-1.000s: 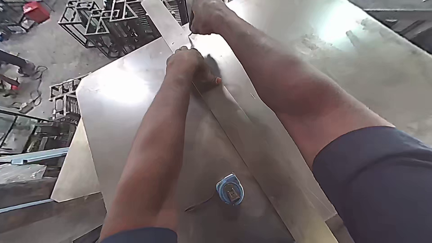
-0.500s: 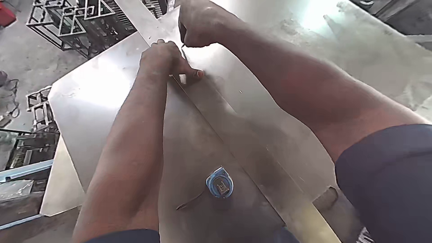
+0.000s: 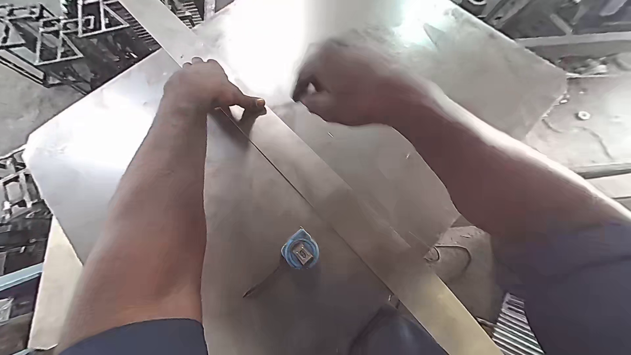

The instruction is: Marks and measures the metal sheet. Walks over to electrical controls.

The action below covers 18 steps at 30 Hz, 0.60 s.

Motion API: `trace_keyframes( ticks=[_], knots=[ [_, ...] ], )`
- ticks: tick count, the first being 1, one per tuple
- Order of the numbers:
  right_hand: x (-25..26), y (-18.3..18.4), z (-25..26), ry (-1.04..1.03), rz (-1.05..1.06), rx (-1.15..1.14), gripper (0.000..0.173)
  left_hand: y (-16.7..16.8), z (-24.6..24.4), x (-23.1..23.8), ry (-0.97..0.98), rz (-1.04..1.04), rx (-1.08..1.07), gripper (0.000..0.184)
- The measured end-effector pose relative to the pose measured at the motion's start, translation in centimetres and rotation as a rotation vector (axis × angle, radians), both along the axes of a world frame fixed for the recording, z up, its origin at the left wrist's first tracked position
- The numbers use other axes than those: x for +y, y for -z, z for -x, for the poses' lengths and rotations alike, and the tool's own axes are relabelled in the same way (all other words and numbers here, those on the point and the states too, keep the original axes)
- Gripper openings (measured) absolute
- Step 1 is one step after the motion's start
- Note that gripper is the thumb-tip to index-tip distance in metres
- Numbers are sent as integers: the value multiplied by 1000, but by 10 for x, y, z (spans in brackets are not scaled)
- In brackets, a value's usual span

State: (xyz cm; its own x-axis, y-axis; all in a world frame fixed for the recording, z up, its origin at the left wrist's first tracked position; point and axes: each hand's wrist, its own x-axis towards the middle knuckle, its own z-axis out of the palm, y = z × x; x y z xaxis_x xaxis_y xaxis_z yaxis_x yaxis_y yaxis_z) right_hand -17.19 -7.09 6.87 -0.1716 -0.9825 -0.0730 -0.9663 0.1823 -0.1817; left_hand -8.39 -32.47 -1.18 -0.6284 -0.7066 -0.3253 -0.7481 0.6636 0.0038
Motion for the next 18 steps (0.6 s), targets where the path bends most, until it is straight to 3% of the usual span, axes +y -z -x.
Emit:
trace_keyframes(
  ticks=[3,5,10,12,14,18],
  knots=[
    [109,-5,-37,59,-30,-42,19,-5,3,4,15,4,-59,122],
    [150,4,-63,116,-102,-49,17,-5,4,2,20,8,-58,119],
    [161,19,-88,136,-208,-38,12,-6,-6,16,116,29,-5,101],
    [161,19,-87,135,-198,-49,11,-12,-18,54,239,56,-15,86],
    [162,21,-82,126,-173,-71,11,-25,-27,116,328,49,-51,83],
    [162,21,-80,118,-232,-90,19,-41,-37,230,428,36,-218,107]
  ],
)
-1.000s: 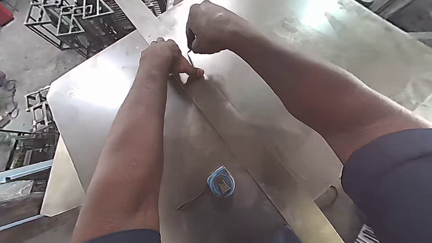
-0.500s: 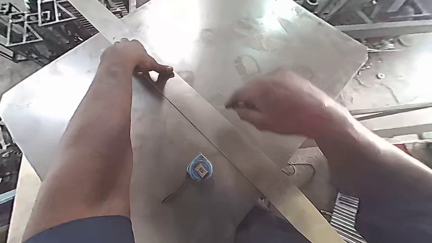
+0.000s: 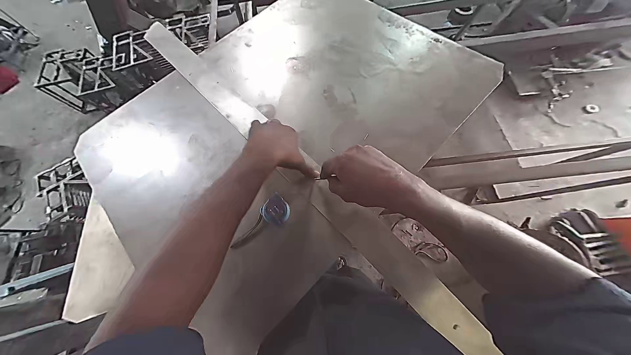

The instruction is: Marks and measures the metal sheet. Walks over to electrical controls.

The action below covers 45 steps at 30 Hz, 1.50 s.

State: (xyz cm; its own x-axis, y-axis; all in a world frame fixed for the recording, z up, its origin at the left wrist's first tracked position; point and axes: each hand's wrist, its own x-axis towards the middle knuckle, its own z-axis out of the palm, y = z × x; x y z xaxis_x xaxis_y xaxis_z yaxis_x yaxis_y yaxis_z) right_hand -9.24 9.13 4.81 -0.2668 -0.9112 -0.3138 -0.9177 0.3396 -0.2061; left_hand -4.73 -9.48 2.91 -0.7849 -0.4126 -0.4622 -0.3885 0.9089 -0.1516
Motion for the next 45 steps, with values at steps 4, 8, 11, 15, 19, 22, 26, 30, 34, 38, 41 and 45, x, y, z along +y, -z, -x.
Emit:
trace_keyframes(
  ticks=[4,8,11,15,19,22,26,30,34,38,41,45],
  knots=[
    [11,6,7,-11,73,-45,19,3,7,17,-44,25,-60,118],
    [31,10,32,89,204,-87,20,3,11,18,-87,39,-81,131],
    [36,17,36,128,166,-96,21,6,13,20,-102,36,-82,129],
    [29,19,36,108,185,-111,21,6,14,19,-120,33,-82,124],
    [18,15,37,20,134,-76,19,6,16,21,-146,24,-68,121],
    [18,10,36,-45,105,-36,16,8,18,22,-157,22,-62,121],
    [65,14,22,-49,131,-34,14,12,21,19,-166,15,-65,120],
    [158,12,9,-20,91,-63,15,12,20,17,-161,4,-72,116],
    [233,35,2,351,273,-206,31,12,16,17,-160,2,-55,116],
    [255,58,-36,638,128,-418,40,16,2,10,-161,8,35,127],
    [263,80,-75,720,195,-473,38,20,-13,6,-106,44,82,129],
    [268,71,-81,867,336,-303,35,23,-25,-10,155,-122,193,125]
  ],
)
